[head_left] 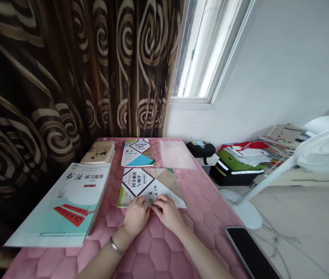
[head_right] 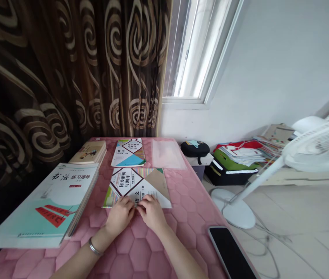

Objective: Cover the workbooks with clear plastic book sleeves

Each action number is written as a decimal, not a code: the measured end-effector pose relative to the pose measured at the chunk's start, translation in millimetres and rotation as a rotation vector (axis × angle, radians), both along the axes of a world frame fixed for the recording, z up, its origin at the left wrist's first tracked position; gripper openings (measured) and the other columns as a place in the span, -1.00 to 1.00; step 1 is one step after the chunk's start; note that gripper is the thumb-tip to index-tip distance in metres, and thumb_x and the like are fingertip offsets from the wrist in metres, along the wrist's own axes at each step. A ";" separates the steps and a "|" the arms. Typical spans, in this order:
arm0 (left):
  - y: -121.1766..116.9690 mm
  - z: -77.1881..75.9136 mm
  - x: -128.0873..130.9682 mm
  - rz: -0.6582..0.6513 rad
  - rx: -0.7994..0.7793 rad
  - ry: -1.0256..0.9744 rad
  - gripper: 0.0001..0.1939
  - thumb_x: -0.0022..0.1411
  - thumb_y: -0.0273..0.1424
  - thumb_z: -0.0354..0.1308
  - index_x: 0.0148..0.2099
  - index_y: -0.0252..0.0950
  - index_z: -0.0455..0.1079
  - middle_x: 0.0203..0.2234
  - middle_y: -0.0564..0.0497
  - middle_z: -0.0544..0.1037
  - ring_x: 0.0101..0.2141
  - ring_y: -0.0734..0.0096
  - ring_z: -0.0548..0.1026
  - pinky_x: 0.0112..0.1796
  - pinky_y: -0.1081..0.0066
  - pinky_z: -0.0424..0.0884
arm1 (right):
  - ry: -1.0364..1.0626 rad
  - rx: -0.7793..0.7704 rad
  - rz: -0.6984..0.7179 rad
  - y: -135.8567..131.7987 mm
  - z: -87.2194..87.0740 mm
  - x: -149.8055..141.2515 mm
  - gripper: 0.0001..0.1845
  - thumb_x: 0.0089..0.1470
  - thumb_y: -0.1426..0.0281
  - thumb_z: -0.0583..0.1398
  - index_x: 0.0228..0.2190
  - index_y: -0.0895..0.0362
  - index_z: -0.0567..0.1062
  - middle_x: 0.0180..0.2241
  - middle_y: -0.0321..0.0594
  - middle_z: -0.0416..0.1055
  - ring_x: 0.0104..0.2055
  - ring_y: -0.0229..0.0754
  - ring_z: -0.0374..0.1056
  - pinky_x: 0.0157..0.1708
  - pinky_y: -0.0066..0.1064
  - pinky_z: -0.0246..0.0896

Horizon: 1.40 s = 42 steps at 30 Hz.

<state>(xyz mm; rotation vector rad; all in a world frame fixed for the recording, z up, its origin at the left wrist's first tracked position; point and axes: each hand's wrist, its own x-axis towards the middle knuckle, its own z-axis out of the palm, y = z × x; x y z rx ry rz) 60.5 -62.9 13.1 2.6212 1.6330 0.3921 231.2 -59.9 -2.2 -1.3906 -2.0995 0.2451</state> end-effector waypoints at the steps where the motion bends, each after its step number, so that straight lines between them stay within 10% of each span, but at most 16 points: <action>1: 0.1 0.2 -0.5 0.008 -0.001 -0.036 -0.79 0.32 -0.45 0.02 -0.22 -0.26 0.51 -0.24 -0.06 0.51 -0.12 0.25 0.42 -0.09 0.28 0.39 | 0.001 -0.007 -0.011 0.0 -0.9 -5.8 -0.87 0.14 0.45 0.20 -0.38 0.06 0.57 -0.31 -0.22 0.43 -0.20 -0.14 0.34 -0.14 -0.31 0.25; 24: 2.7 -32.8 -100.4 0.025 0.299 -0.076 -0.69 0.25 -0.64 -0.04 -0.23 -0.33 0.54 -0.31 -0.09 0.52 -0.27 0.25 0.44 -0.19 0.26 0.43 | -0.028 -0.017 -0.196 -17.0 -14.1 110.2 -0.74 0.19 0.31 0.11 -0.45 0.01 0.56 -0.34 -0.20 0.51 -0.21 -0.07 0.31 -0.16 -0.23 0.20; 32: -8.0 -15.4 -80.0 0.132 0.178 0.060 -0.67 0.30 -0.58 -0.08 -0.20 -0.27 0.52 -0.22 -0.10 0.54 -0.20 0.21 0.45 -0.16 0.19 0.35 | -0.177 -0.051 -0.215 -22.2 -2.9 90.9 -0.76 0.22 0.34 0.11 -0.40 0.03 0.56 -0.28 -0.20 0.51 -0.13 -0.05 0.27 -0.14 -0.22 0.07; 42: 0.6 0.3 -0.5 -0.028 0.033 0.020 -0.76 0.29 -0.55 -0.01 -0.24 -0.29 0.49 -0.27 -0.05 0.52 -0.16 0.25 0.45 -0.07 0.21 0.28 | -0.248 -0.045 -0.025 -0.1 6.2 -19.6 -0.83 0.17 0.42 0.18 -0.45 0.08 0.53 -0.30 -0.24 0.48 -0.12 -0.10 0.25 -0.18 -0.27 -0.02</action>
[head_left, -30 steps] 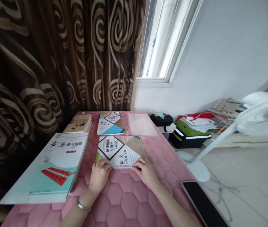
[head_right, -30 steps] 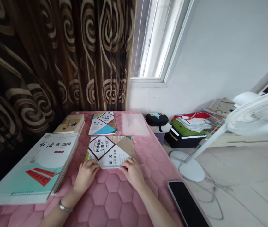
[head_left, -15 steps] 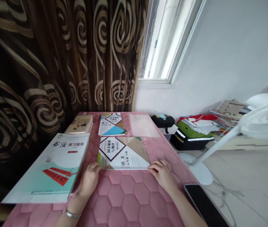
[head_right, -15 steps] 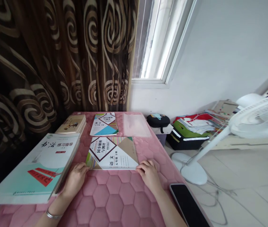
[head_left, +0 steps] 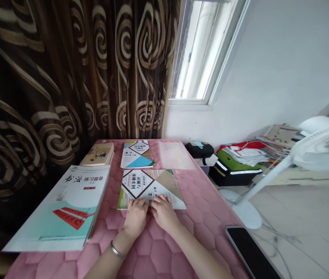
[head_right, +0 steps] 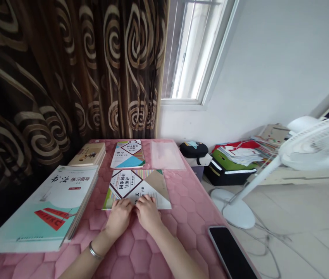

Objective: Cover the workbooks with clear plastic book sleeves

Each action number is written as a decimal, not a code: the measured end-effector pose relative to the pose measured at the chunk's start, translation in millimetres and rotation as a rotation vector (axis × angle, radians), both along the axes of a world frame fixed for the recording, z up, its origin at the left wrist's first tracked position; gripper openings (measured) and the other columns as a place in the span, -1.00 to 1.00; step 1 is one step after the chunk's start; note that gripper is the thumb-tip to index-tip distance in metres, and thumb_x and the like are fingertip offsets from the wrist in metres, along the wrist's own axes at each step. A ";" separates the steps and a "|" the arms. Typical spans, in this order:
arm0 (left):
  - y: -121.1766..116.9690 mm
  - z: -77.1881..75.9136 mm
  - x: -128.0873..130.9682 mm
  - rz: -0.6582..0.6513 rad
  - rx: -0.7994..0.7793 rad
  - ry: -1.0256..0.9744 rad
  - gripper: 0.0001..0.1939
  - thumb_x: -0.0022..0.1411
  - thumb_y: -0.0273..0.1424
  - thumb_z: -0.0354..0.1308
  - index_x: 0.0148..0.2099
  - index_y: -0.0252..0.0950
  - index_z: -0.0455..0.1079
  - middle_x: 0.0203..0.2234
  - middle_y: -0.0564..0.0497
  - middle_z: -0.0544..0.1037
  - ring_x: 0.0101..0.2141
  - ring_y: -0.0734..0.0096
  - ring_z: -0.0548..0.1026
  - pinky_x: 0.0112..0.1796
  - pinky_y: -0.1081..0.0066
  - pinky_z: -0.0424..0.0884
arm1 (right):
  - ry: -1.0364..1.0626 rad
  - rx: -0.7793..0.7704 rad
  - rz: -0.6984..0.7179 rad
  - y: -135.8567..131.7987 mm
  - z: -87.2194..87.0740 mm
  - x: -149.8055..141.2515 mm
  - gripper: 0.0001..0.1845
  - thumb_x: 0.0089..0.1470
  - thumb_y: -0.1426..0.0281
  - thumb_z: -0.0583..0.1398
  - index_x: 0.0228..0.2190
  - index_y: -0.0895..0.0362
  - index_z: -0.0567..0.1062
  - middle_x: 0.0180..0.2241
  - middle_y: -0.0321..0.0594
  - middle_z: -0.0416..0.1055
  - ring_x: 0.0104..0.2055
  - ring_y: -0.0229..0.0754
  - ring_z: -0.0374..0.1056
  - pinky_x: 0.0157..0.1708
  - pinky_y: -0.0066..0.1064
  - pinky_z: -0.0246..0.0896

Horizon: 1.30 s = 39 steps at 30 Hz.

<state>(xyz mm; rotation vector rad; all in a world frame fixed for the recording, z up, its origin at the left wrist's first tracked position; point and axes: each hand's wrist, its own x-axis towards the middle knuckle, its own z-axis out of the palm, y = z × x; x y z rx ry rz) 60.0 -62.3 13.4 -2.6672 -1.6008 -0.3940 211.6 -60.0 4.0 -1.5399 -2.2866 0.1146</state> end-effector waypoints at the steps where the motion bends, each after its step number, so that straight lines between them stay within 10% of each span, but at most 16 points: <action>1: 0.1 -0.2 -1.9 0.007 0.002 -0.006 -0.76 0.30 -0.54 -0.01 -0.25 -0.28 0.49 -0.28 -0.05 0.52 -0.17 0.25 0.45 -0.07 0.20 0.28 | -0.002 0.002 0.006 1.6 -0.9 -1.6 -0.83 0.17 0.41 0.19 -0.45 0.08 0.53 -0.30 -0.24 0.48 -0.12 -0.10 0.26 -0.19 -0.27 -0.02; 14: -3.4 -18.2 -104.6 0.108 0.114 -0.015 -0.57 0.18 -0.71 -0.07 -0.11 -0.27 0.52 -0.23 -0.07 0.52 -0.20 0.30 0.46 -0.12 0.31 0.36 | 0.163 -0.066 -0.069 -9.6 -23.3 120.4 -0.65 0.25 0.39 0.02 -0.27 -0.05 0.61 -0.23 -0.20 0.50 -0.14 -0.09 0.30 -0.09 -0.18 0.12; 21: -19.9 3.9 -60.3 0.190 0.107 0.121 -0.63 0.21 -0.66 -0.07 -0.11 -0.32 0.50 -0.11 -0.17 0.52 -0.10 0.16 0.42 -0.02 0.08 0.26 | 0.279 -0.098 -0.003 -10.1 -24.5 126.5 -0.57 0.23 0.45 -0.04 -0.23 -0.01 0.61 -0.23 -0.16 0.47 -0.14 -0.10 0.32 -0.08 -0.23 0.22; 31: 8.1 -6.6 61.8 -0.158 0.119 0.115 -0.70 0.29 -0.61 -0.07 -0.15 -0.38 0.50 -0.28 -0.15 0.53 -0.19 0.23 0.47 -0.09 0.15 0.33 | 0.142 -0.229 0.016 13.6 21.6 83.2 -0.62 0.13 0.55 0.00 -0.28 0.05 0.59 -0.19 -0.20 0.49 -0.08 -0.15 0.37 -0.04 -0.32 0.15; 39: -39.2 -22.5 11.9 -0.320 0.119 0.022 -0.78 0.31 -0.56 0.01 -0.24 -0.26 0.46 -0.33 0.01 0.53 -0.20 0.34 0.44 0.11 0.12 0.16 | -0.032 -0.141 -0.166 58.6 25.3 49.6 -0.69 0.19 0.49 0.05 -0.09 0.12 0.50 0.02 -0.08 0.39 0.10 -0.06 0.24 0.04 -0.26 0.11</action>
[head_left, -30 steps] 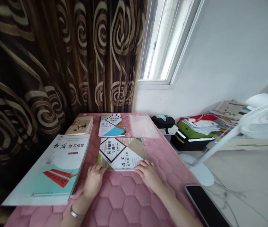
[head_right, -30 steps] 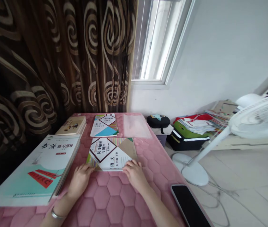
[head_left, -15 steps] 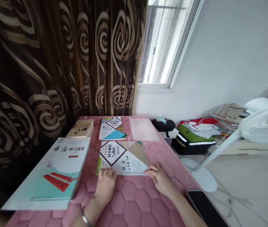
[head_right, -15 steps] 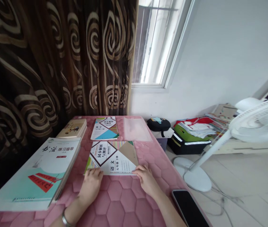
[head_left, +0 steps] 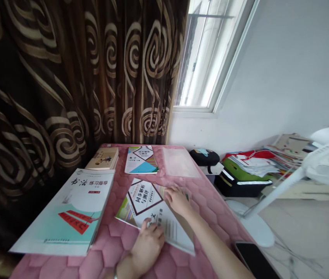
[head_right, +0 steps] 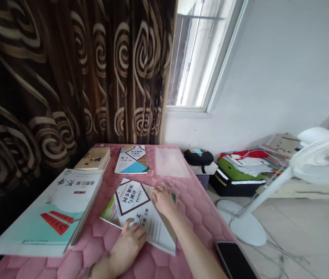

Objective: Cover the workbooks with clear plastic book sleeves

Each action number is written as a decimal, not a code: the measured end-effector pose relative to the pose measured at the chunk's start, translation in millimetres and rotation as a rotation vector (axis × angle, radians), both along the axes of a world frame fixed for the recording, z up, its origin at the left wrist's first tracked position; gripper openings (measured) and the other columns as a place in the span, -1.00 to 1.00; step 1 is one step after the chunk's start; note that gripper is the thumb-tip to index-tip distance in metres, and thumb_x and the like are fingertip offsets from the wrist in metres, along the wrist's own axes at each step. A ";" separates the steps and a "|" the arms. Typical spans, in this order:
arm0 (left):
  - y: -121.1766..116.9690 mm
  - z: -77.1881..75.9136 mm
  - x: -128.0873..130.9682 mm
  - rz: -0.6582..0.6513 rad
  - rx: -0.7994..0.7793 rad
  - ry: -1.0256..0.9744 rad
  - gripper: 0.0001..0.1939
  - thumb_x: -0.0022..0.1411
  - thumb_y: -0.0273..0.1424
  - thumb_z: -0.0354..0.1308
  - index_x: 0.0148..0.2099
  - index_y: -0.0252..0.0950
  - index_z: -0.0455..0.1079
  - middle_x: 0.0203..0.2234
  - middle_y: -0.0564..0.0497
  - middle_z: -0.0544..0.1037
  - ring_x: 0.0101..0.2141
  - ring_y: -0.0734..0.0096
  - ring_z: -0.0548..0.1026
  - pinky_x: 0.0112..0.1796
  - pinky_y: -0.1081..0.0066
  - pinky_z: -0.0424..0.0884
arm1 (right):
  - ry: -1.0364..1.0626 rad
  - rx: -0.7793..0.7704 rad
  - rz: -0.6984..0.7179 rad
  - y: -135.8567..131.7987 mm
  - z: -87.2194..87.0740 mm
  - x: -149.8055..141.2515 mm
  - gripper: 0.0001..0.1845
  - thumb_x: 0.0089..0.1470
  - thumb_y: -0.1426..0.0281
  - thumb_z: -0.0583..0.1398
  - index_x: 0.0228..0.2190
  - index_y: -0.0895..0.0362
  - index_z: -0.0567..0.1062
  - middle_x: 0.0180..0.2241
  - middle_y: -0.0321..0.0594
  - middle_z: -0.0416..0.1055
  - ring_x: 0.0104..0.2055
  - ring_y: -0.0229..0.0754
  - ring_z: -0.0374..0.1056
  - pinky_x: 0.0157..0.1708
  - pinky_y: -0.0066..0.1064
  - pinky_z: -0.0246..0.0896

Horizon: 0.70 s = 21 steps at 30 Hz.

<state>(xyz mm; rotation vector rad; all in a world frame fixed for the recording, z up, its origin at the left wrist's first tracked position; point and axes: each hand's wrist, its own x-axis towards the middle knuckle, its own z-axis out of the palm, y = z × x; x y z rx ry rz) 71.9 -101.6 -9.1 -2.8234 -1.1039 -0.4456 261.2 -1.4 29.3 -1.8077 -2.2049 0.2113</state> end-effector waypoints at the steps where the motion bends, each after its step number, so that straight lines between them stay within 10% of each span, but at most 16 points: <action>1: -10.7 -5.3 -12.7 0.012 -0.009 -0.022 -0.78 0.31 -0.56 0.01 -0.22 -0.23 0.46 -0.32 0.03 0.54 -0.20 0.35 0.44 0.11 0.13 0.15 | -0.033 -0.005 -0.039 0.0 -3.0 -1.3 -0.70 0.20 0.44 0.06 -0.09 0.13 0.49 0.02 -0.05 0.38 0.10 -0.02 0.24 0.01 -0.24 0.13; 9: -38.4 -7.1 -87.4 0.651 -0.155 -0.121 -0.54 0.22 -0.63 -0.05 -0.05 -0.06 0.52 -0.21 -0.07 0.55 -0.19 0.25 0.50 -0.18 0.27 0.34 | -0.087 -0.050 -0.261 -45.9 -23.1 -16.1 -0.63 0.28 0.25 -0.01 -0.15 0.25 0.45 -0.16 0.11 0.47 -0.16 0.00 0.46 -0.26 -0.32 0.25; 21: 38.6 16.8 -56.8 0.679 -0.363 -0.414 -0.53 0.19 -0.76 -0.20 -0.04 -0.37 0.43 -0.19 -0.18 0.56 -0.22 0.38 0.57 -0.15 0.41 0.43 | -0.021 -0.242 -0.390 -92.3 -27.1 -12.7 -0.53 0.33 0.23 -0.15 -0.18 0.18 0.48 -0.21 0.06 0.56 -0.13 0.04 0.49 -0.26 -0.28 0.27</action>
